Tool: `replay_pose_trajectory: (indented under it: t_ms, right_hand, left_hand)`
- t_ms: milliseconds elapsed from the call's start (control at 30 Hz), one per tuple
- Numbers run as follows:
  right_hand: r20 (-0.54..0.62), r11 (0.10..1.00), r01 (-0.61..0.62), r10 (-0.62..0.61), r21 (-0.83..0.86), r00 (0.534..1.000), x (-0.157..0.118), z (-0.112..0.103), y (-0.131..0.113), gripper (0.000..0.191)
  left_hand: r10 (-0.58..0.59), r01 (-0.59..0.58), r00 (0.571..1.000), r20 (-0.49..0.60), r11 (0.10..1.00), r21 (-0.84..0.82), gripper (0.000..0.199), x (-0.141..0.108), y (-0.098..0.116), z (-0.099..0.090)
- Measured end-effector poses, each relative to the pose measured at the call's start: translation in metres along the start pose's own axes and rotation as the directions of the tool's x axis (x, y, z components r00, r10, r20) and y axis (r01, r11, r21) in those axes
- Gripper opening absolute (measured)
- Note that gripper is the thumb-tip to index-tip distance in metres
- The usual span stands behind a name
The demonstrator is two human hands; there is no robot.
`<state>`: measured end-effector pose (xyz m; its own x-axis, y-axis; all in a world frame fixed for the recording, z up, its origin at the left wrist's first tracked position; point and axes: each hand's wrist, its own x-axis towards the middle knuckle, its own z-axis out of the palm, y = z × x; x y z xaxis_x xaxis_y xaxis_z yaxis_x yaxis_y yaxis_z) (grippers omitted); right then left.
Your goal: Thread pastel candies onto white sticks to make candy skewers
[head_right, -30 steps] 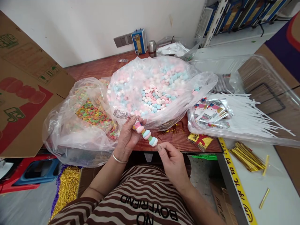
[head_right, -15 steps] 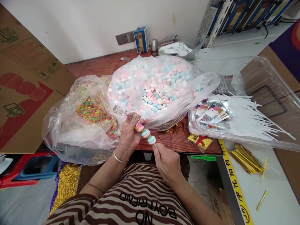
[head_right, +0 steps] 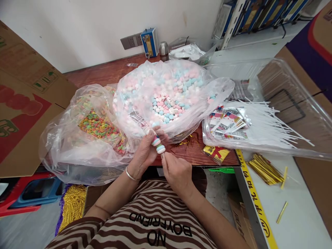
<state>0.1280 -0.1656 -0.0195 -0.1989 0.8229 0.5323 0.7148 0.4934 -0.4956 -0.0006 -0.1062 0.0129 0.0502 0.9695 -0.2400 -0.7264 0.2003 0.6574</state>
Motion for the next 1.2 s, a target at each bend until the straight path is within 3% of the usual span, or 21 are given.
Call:
replay_pose_trajectory:
  t_ms: [100,200,267,333,367,400,433,500,533,600,667,700,767,833,900,967,1000,1067,1100,1133,1200]
  right_hand:
    - [-0.052,0.979,0.112,-0.122,-0.169,0.991,0.000,0.002,0.004,0.026]
    - [-0.105,0.978,0.084,-0.106,-0.190,0.989,0.001,0.005,0.006,0.019]
    - [-0.083,0.999,0.000,-0.005,-0.051,0.997,0.000,0.005,0.007,0.021]
    - [0.053,0.952,-0.166,0.158,0.258,0.986,-0.001,0.002,0.008,0.026]
    - [0.174,0.848,-0.293,0.239,0.442,0.955,-0.002,0.001,0.008,0.029]
    - [0.321,0.672,-0.432,0.291,0.602,0.901,-0.003,-0.001,0.007,0.032]
    - [0.467,0.446,-0.557,0.303,0.701,0.831,-0.004,-0.002,0.006,0.034]
    - [0.666,0.013,-0.689,0.239,0.725,0.706,-0.004,-0.002,0.003,0.035]
    - [0.711,-0.133,-0.700,0.198,0.702,0.675,-0.003,-0.001,0.000,0.034]
    - [0.733,-0.249,-0.690,0.175,0.679,0.658,-0.001,0.002,-0.004,0.034]
    - [0.697,-0.141,-0.686,0.244,0.714,0.675,0.001,0.004,-0.006,0.035]
    - [0.643,0.005,-0.676,0.303,0.737,0.703,0.001,0.004,-0.005,0.034]
    - [0.448,0.423,-0.585,0.384,0.692,0.808,0.000,0.003,-0.003,0.028]
    - [0.207,0.800,-0.382,0.322,0.462,0.924,-0.003,0.002,0.002,0.022]
    - [0.033,0.965,-0.196,0.193,0.174,0.981,-0.006,0.002,0.006,0.020]
    - [-0.040,0.992,-0.128,0.128,0.019,0.991,-0.008,0.003,0.009,0.021]
    - [-0.050,0.990,-0.137,0.139,0.032,0.989,-0.009,0.004,0.010,0.021]
    - [0.019,0.939,-0.233,0.236,0.252,0.971,-0.009,0.005,0.010,0.022]
    - [0.112,0.846,-0.320,0.302,0.427,0.947,-0.009,0.004,0.009,0.023]
    - [0.240,0.684,-0.423,0.351,0.594,0.905,-0.009,0.003,0.009,0.026]
    - [0.511,0.239,-0.597,0.337,0.766,0.791,-0.009,0.001,0.007,0.029]
  left_hand:
    - [0.087,-0.089,0.996,-0.035,0.995,-0.046,0.048,0.009,0.014,-0.003]
    - [0.095,-0.097,0.995,-0.033,0.992,-0.076,0.034,0.013,0.023,0.000]
    - [0.058,-0.063,0.997,-0.049,0.993,-0.102,0.025,0.013,0.022,0.003]
    - [0.022,-0.029,0.998,-0.056,0.990,-0.140,0.025,0.011,0.019,0.006]
    - [0.006,-0.012,0.999,-0.039,0.987,-0.160,0.026,0.010,0.017,0.006]
    - [-0.006,0.004,1.000,-0.009,0.983,-0.181,0.028,0.009,0.014,0.007]
    - [-0.017,0.022,0.999,0.027,0.979,-0.200,0.030,0.007,0.012,0.007]
    - [-0.040,0.063,0.994,0.104,0.972,-0.226,0.032,0.004,0.006,0.008]
    - [-0.053,0.082,0.990,0.131,0.970,-0.230,0.033,0.002,0.003,0.009]
    - [-0.081,0.108,0.988,0.132,0.971,-0.214,0.034,0.001,-0.002,0.011]
    - [-0.081,0.094,0.994,0.075,0.978,-0.185,0.035,0.002,-0.005,0.013]
    - [-0.065,0.070,0.997,0.034,0.983,-0.170,0.035,0.003,-0.004,0.013]
    - [-0.009,0.004,0.999,-0.040,0.990,-0.141,0.035,0.005,-0.002,0.014]
    - [0.030,-0.038,0.996,-0.085,0.994,-0.099,0.035,0.006,0.002,0.013]
    - [0.048,-0.052,0.994,-0.099,0.998,-0.038,0.032,0.005,0.003,0.013]
    - [0.058,-0.057,0.995,-0.077,0.998,0.016,0.028,0.003,0.002,0.012]
    - [0.055,-0.053,0.997,-0.057,0.998,0.027,0.027,0.002,0.002,0.011]
    - [0.019,-0.019,1.000,-0.013,1.000,0.003,0.026,0.001,0.002,0.009]
    - [-0.012,0.012,1.000,0.007,0.999,-0.030,0.027,0.001,0.002,0.008]
    - [-0.044,0.045,0.999,0.019,0.997,-0.069,0.028,0.001,0.004,0.008]
    - [-0.098,0.100,0.995,0.024,0.985,-0.141,0.032,0.003,0.007,0.008]
